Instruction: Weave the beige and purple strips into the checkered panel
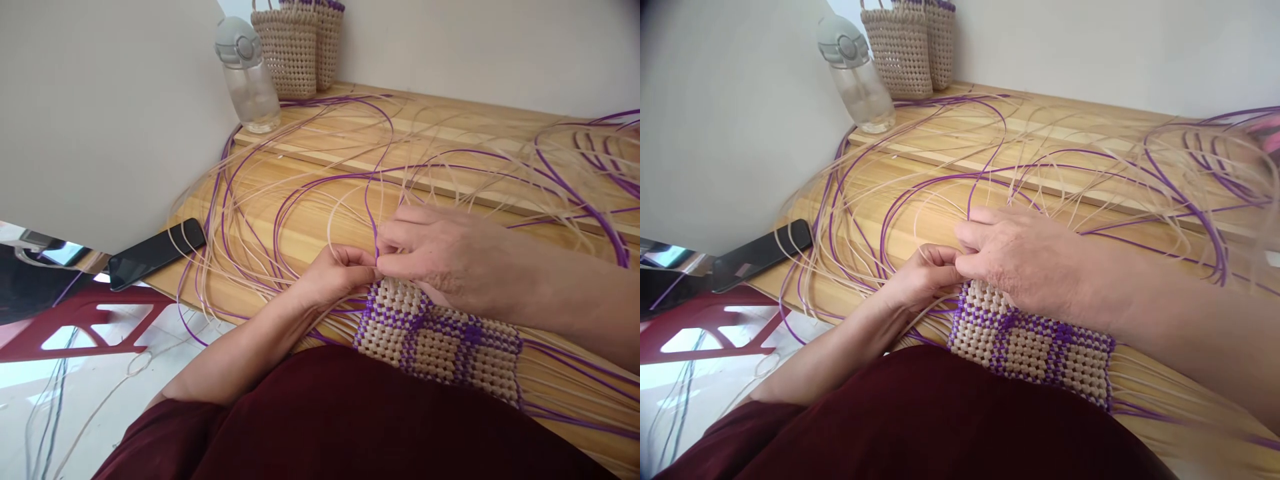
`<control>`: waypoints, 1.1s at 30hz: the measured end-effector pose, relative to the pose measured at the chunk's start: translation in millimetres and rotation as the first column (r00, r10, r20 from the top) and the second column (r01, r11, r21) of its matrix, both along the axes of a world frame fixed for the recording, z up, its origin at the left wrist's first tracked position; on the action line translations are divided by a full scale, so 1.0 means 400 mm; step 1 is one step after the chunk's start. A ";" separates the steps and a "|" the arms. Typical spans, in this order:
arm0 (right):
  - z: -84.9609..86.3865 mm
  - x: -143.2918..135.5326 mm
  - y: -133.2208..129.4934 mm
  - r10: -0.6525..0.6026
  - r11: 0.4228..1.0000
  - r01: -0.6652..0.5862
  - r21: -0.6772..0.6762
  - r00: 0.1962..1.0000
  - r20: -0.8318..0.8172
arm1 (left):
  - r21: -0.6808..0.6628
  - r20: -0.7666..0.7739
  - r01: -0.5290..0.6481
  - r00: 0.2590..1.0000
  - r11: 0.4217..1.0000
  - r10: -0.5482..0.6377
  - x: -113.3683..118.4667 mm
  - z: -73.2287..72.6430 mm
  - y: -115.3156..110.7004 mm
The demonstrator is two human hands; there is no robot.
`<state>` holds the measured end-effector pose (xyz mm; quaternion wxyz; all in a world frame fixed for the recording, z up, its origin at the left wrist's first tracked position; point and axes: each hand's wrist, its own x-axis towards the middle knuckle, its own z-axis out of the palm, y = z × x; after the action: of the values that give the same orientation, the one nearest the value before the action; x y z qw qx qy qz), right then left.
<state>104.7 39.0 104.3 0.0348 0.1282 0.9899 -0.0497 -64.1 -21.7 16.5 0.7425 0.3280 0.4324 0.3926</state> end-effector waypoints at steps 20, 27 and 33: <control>-0.015 -0.016 0.063 -0.258 0.791 0.369 -0.487 0.924 0.282 | 0.169 -0.105 0.064 0.993 0.984 -0.047 -0.010 0.003 -0.004; -0.078 0.052 -0.022 -0.358 0.934 0.324 -0.152 0.858 -0.367 | 0.006 0.017 0.055 0.998 0.998 -0.055 -0.003 -0.004 0.004; -0.135 0.072 -0.150 -0.371 0.887 0.462 -0.010 0.697 -0.613 | -0.078 0.030 0.000 1.000 0.997 0.002 0.004 -0.009 0.007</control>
<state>133.6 -20.8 50.4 -0.3014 0.3290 0.8946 -0.0223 -62.7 -19.0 12.9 0.7611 0.2924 0.4364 0.3807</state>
